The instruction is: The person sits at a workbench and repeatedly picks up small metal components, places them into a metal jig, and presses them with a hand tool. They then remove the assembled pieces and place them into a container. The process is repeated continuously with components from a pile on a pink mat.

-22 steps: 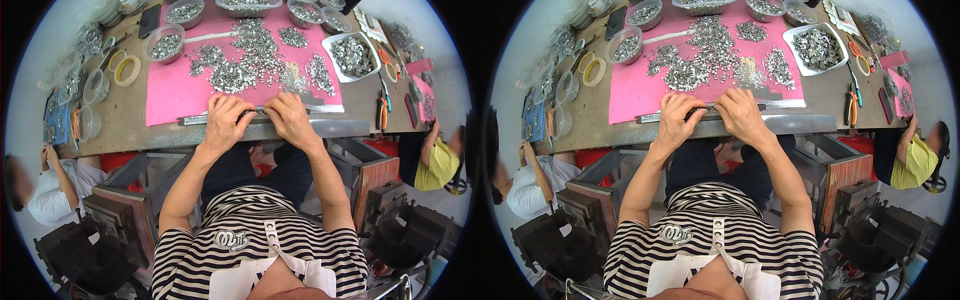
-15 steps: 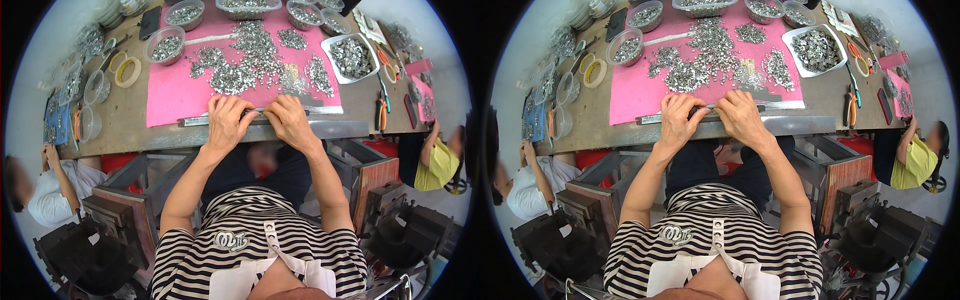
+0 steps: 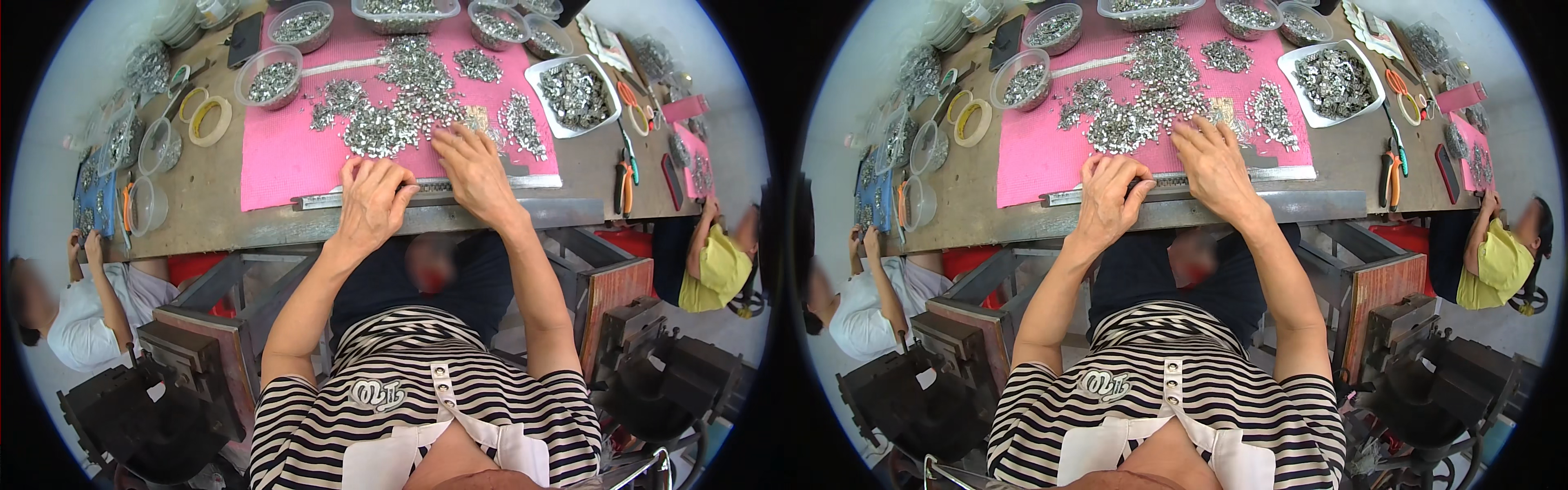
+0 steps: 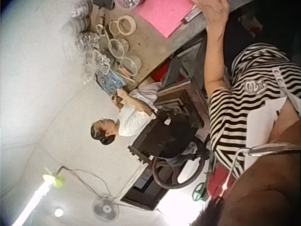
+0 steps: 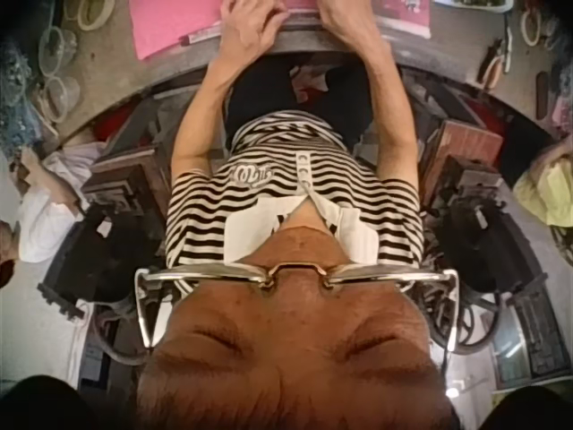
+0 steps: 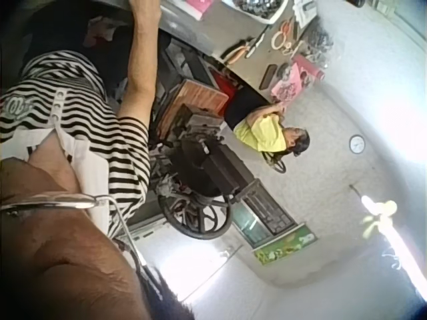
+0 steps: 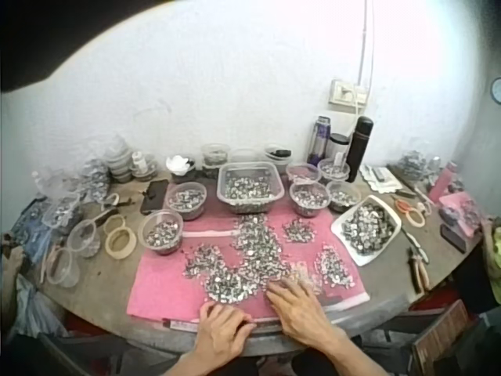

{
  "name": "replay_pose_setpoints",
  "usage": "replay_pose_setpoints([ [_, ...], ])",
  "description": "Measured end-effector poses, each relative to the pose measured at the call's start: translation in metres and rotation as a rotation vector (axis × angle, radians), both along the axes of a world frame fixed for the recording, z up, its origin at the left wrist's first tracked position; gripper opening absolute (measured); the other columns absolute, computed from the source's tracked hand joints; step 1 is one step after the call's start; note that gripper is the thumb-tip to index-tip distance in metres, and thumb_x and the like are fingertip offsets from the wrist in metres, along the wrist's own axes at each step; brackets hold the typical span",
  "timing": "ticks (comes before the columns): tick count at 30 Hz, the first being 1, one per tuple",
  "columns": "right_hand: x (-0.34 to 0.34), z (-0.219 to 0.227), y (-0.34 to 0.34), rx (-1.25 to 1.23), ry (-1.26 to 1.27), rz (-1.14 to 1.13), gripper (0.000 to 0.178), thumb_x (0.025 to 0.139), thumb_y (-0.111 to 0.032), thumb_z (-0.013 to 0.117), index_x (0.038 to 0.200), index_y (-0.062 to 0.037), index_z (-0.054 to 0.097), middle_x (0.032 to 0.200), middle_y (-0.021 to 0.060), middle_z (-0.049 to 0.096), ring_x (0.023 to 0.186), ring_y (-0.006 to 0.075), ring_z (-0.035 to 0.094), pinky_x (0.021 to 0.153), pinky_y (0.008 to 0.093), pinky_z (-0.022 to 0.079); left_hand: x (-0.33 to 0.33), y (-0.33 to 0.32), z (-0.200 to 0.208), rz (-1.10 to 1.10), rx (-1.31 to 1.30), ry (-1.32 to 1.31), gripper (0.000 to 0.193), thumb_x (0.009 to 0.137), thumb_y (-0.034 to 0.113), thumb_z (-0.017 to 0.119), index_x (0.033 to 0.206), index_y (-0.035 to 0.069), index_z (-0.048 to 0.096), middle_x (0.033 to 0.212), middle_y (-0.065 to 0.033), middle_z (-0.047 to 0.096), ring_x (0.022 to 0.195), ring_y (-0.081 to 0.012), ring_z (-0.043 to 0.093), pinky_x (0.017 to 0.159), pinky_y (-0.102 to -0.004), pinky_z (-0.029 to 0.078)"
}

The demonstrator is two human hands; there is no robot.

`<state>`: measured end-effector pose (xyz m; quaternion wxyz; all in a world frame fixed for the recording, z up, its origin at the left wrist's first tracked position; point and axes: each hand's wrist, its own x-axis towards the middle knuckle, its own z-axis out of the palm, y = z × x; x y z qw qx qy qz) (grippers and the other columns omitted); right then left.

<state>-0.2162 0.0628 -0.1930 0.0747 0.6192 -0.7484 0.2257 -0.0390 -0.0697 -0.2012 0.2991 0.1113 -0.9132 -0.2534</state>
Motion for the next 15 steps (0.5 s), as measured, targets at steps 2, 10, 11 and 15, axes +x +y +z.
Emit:
replay_pose_setpoints([
  [2, 0.003, 0.009, 0.009, 0.025, -0.052, 0.045, 0.028, 0.096, -0.005, 0.063, 0.123, -0.0010, 0.071, 0.133, 0.0123, 0.067, 0.136, 0.0331, 0.054, 0.115, 0.0505, 0.037, -0.002, 0.002, -0.002, -0.007, -0.011, 0.003, 0.006, 0.092, 0.014, 0.070, 0.095, 0.011, 0.066, 0.092, -0.0024, 0.060, 0.091, -0.0246, 0.058, 0.104, -0.0520, 0.034],
  [10, -0.015, 0.011, 0.017, -0.070, -0.281, -0.099, 0.017, 0.092, -0.004, 0.068, 0.108, -0.0036, 0.075, 0.103, 0.0106, 0.070, 0.100, 0.0303, 0.064, 0.091, 0.0422, 0.046, -0.002, 0.011, 0.004, 0.051, -0.056, -0.034, 0.009, 0.091, 0.012, 0.072, 0.096, 0.009, 0.066, 0.090, -0.0026, 0.063, 0.090, -0.0243, 0.060, 0.106, -0.0513, 0.033],
  [11, -0.014, 0.010, 0.016, -0.083, -0.271, -0.096, 0.016, 0.092, -0.004, 0.069, 0.107, -0.0038, 0.075, 0.099, 0.0106, 0.068, 0.097, 0.0303, 0.063, 0.089, 0.0423, 0.046, -0.002, 0.011, 0.004, 0.058, -0.039, -0.027, 0.009, 0.091, 0.012, 0.072, 0.096, 0.009, 0.066, 0.090, -0.0027, 0.064, 0.090, -0.0243, 0.060, 0.106, -0.0512, 0.033],
  [15, -0.006, 0.008, 0.003, -0.124, -0.237, -0.071, 0.012, 0.090, -0.006, 0.071, 0.101, -0.0042, 0.074, 0.089, 0.0102, 0.063, 0.091, 0.0304, 0.061, 0.084, 0.0423, 0.045, -0.016, 0.001, 0.004, 0.058, -0.058, 0.043, 0.009, 0.091, 0.013, 0.073, 0.098, 0.010, 0.069, 0.091, -0.0033, 0.064, 0.091, -0.0245, 0.060, 0.105, -0.0519, 0.033],
])
